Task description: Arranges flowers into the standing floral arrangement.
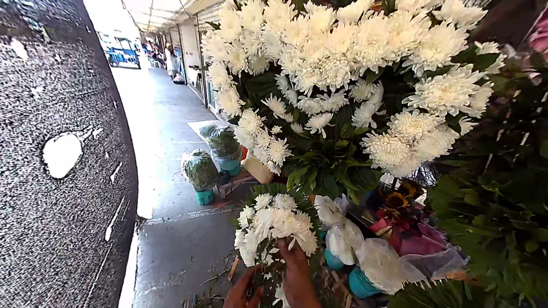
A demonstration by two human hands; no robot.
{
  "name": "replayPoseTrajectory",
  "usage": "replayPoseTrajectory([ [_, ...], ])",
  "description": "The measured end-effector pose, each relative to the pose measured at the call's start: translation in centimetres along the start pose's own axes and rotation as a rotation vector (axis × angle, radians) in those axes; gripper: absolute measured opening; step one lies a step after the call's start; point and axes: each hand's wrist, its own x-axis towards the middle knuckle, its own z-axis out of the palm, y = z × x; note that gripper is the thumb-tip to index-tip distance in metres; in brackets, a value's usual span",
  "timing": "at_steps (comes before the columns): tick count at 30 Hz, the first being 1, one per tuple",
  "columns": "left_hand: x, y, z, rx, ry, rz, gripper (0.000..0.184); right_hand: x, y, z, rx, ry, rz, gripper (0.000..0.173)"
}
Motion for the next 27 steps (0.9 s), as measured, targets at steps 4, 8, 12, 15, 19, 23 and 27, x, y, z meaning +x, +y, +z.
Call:
replayPoseTrajectory([
  [4, 1.0, -1.3, -3.3, 0.026, -0.061, -0.006, 0.041, 0.3, -0.7, 0.6, -0.004, -0.005, 0.029, 0.024],
  [8, 2.8, -3.3, -9.1, -0.121, 0.031, -0.035, 0.037, 1.8, -1.1, 2.2, 0.021, 0.187, -0.183, 0.018],
  [12, 5.0, -7.9, -18.3, 0.138, 0.237, -0.242, 0.041, 3.6, -3.3, 3.8, 0.159, 0.297, -0.340, 0.019],
  [15, 5.8, -9.8, -21.9, 0.450, 0.335, -0.326, 0.060, 4.5, -4.8, 7.2, 0.277, 0.327, -0.387, 0.018],
  [19, 8.6, -9.0, -22.4, 0.371, 0.289, -0.112, 0.041, 5.5, -5.0, 13.7, 0.352, 0.236, -0.404, 0.020],
  [23, 10.9, -4.4, -20.4, 0.142, 0.089, 0.153, 0.033, 4.9, -3.7, 19.5, 0.344, 0.180, -0.321, 0.016],
  [27, 11.9, -1.0, -18.6, -0.150, -0.056, 0.269, 0.046, 3.6, -2.3, 21.2, 0.244, 0.095, -0.310, 0.015],
])
